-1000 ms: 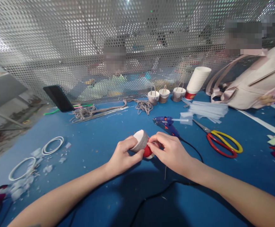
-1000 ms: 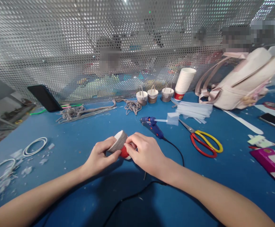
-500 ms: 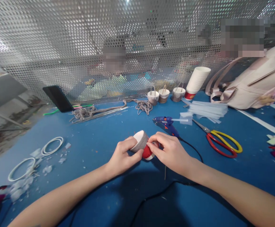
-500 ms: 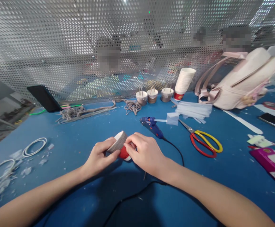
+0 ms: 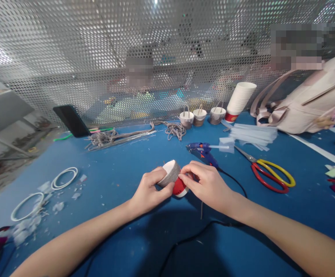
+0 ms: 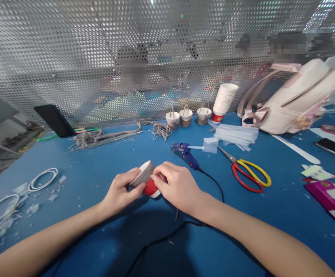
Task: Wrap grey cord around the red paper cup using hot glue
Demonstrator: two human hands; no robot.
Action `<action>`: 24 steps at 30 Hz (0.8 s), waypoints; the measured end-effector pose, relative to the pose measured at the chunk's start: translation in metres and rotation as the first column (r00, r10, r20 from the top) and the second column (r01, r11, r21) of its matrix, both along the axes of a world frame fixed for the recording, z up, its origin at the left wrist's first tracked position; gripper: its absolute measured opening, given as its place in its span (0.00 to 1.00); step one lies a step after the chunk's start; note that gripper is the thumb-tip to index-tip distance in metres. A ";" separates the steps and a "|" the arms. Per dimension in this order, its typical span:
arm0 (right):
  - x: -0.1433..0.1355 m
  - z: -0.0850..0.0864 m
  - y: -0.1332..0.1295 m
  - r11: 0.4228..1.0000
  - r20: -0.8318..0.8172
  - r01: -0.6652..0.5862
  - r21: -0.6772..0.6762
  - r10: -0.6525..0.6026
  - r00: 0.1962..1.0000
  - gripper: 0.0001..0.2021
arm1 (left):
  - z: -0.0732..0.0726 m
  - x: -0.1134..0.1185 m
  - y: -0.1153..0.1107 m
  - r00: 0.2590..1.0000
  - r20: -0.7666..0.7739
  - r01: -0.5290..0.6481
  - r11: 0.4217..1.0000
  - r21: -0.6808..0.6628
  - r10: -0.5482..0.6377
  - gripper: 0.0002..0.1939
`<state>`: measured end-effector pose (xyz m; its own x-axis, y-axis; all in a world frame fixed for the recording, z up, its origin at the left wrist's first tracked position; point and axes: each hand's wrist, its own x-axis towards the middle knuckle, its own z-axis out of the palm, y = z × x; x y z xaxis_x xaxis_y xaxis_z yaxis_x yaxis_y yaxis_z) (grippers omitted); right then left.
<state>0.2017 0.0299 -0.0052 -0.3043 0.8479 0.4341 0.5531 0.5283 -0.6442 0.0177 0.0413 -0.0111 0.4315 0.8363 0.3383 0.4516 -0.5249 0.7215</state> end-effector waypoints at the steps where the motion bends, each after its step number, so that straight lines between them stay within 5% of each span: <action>1: 0.000 0.000 0.000 1.000 -0.001 0.000 0.000 0.000 1.000 0.05 | 0.000 0.000 0.000 1.000 0.000 0.006 1.000 0.003 -0.006 0.12; 24: 0.002 -0.002 0.003 0.999 -0.022 0.017 -0.035 -0.017 1.000 0.03 | -0.002 -0.007 0.003 0.994 0.067 0.091 0.994 -0.061 -0.087 0.11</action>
